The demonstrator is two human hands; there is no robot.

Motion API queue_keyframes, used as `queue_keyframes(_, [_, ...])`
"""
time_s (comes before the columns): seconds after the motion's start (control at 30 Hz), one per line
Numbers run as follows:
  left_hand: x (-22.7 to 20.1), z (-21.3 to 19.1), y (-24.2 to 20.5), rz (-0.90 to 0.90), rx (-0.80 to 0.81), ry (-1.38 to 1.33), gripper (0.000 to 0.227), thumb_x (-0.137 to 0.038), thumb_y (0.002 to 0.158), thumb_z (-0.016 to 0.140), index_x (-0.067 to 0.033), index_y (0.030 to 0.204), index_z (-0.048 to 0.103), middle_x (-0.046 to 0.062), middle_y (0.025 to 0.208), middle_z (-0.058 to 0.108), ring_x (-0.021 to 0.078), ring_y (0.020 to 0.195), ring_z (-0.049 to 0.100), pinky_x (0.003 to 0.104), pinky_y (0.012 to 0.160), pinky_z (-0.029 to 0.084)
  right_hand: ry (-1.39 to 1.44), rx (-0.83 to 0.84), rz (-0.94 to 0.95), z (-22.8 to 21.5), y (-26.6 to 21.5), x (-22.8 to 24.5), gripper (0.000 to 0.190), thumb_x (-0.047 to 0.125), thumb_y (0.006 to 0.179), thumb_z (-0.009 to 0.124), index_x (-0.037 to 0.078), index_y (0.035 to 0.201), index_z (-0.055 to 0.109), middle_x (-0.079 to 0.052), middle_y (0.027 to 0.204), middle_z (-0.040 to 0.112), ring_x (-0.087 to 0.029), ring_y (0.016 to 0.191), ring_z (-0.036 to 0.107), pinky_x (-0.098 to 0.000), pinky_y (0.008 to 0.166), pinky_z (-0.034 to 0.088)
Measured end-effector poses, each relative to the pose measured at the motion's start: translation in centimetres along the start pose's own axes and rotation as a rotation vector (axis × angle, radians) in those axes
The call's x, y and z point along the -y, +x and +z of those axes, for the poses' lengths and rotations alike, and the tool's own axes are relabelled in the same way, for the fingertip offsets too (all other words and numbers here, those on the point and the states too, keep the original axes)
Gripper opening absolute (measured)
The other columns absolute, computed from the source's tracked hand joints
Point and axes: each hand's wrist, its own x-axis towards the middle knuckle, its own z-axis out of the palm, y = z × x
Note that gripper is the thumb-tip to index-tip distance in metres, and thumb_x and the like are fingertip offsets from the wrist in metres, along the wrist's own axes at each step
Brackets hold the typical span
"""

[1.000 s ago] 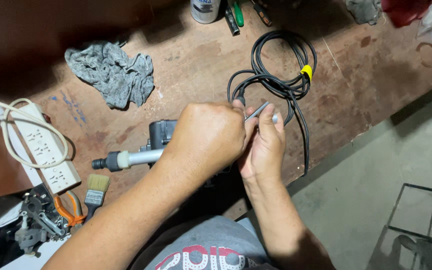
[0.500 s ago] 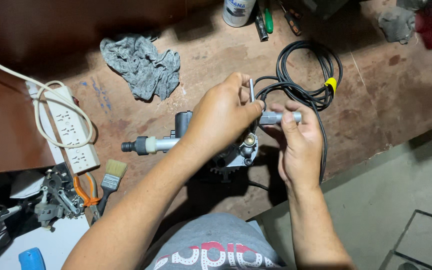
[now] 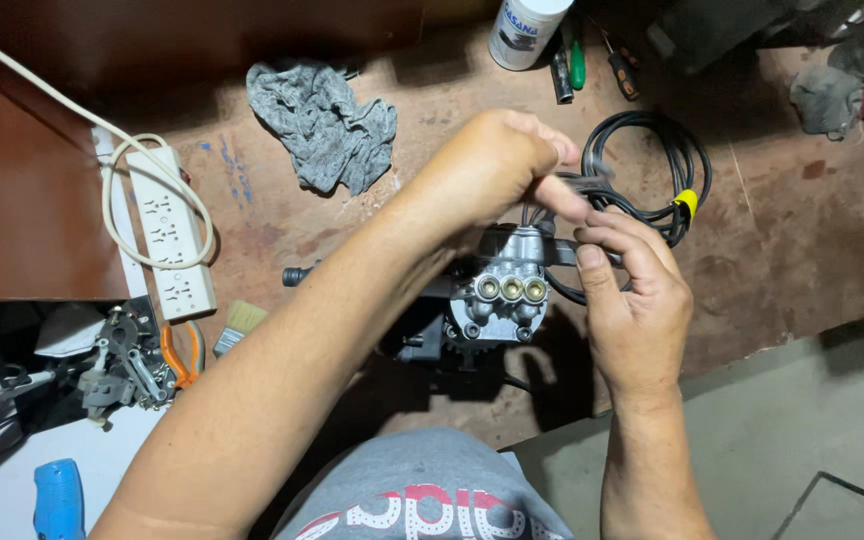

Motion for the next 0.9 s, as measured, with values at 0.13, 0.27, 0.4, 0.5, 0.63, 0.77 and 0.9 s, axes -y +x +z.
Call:
queue_keyframes(0.13, [-1.6, -0.7, -2.2, 0.123, -0.110, 0.580, 0.026, -0.029, 0.098, 0.069, -0.0166, 0.101, 0.092, 0.002, 0.074, 0.091, 0.0223, 0.095, 0.096, 0.034, 0.092, 0.069, 0.090, 0.069, 0.022, -0.8, 1.7, 2.4, 0.035, 0.031, 0.123, 0.071, 0.003, 0.143, 0.082, -0.020, 0.141, 0.083, -0.041, 0.149, 0.075, -0.0583, 0.127, 0.057])
queue_keyframes(0.27, [-0.4, -3.8, -3.1, 0.030, -0.079, 0.567, 0.030, -0.030, 0.106, 0.069, -0.0171, 0.120, 0.092, -0.002, 0.100, 0.097, 0.0092, 0.091, 0.084, 0.030, 0.089, 0.060, 0.164, 0.112, 0.112, -2.3, 4.2, 0.3, 0.029, 0.018, 0.126, 0.066, 0.000, 0.147, 0.077, -0.019, 0.141, 0.083, -0.030, 0.139, 0.078, -0.0453, 0.123, 0.060])
queue_keyframes(0.4, [-0.6, -4.7, -5.8, 0.060, -0.127, 0.586, 0.038, -0.029, 0.104, 0.081, -0.0175, 0.140, 0.087, -0.011, 0.102, 0.096, 0.0050, 0.090, 0.086, 0.032, 0.083, 0.067, 0.191, 0.146, 0.153, -3.1, 5.1, 1.2, 0.037, 0.028, 0.125, 0.067, -0.001, 0.146, 0.075, -0.016, 0.141, 0.082, -0.023, 0.135, 0.079, -0.0364, 0.123, 0.062])
queue_keyframes(0.5, [1.5, -6.3, -6.2, 0.316, -0.270, 0.724, 0.022, -0.026, 0.097, 0.089, -0.0253, 0.119, 0.089, -0.012, 0.098, 0.094, 0.0034, 0.091, 0.086, 0.028, 0.086, 0.061, 0.205, 0.267, 0.186, -2.1, 5.0, 3.4, 0.033, 0.022, 0.121, 0.065, 0.001, 0.143, 0.077, -0.012, 0.141, 0.084, -0.019, 0.132, 0.079, -0.0307, 0.107, 0.066])
queue_keyframes(0.63, [0.8, -8.2, -8.5, 0.872, -0.225, 1.029, 0.016, -0.027, 0.113, 0.084, -0.0147, 0.108, 0.074, 0.006, 0.096, 0.079, 0.0338, 0.094, 0.075, 0.049, 0.081, 0.056, 0.221, 0.303, 0.250, -0.6, 4.6, 4.4, 0.032, 0.021, 0.118, 0.067, 0.004, 0.142, 0.078, -0.009, 0.140, 0.086, -0.016, 0.128, 0.080, -0.0319, 0.103, 0.073])
queue_keyframes(0.77, [1.3, -9.4, -8.7, 0.966, -0.024, 1.224, 0.018, -0.022, 0.106, 0.078, -0.0132, 0.113, 0.063, 0.004, 0.103, 0.073, 0.0341, 0.096, 0.075, 0.054, 0.089, 0.059, 0.054, 0.366, 0.126, 0.7, 4.5, 3.5, 0.030, 0.023, 0.117, 0.070, 0.008, 0.140, 0.081, -0.006, 0.137, 0.088, -0.017, 0.127, 0.081, -0.0322, 0.112, 0.060])
queue_keyframes(0.9, [2.2, -9.4, -8.4, 1.052, 0.193, 1.500, 0.014, -0.016, 0.103, 0.079, -0.0186, 0.098, 0.065, 0.000, 0.085, 0.066, 0.0294, 0.078, 0.069, 0.047, 0.090, 0.052, 0.020, 0.362, 0.139, 1.6, 4.4, 3.7, 0.030, 0.024, 0.116, 0.071, 0.008, 0.139, 0.081, -0.006, 0.130, 0.089, -0.017, 0.116, 0.086, -0.0303, 0.103, 0.063])
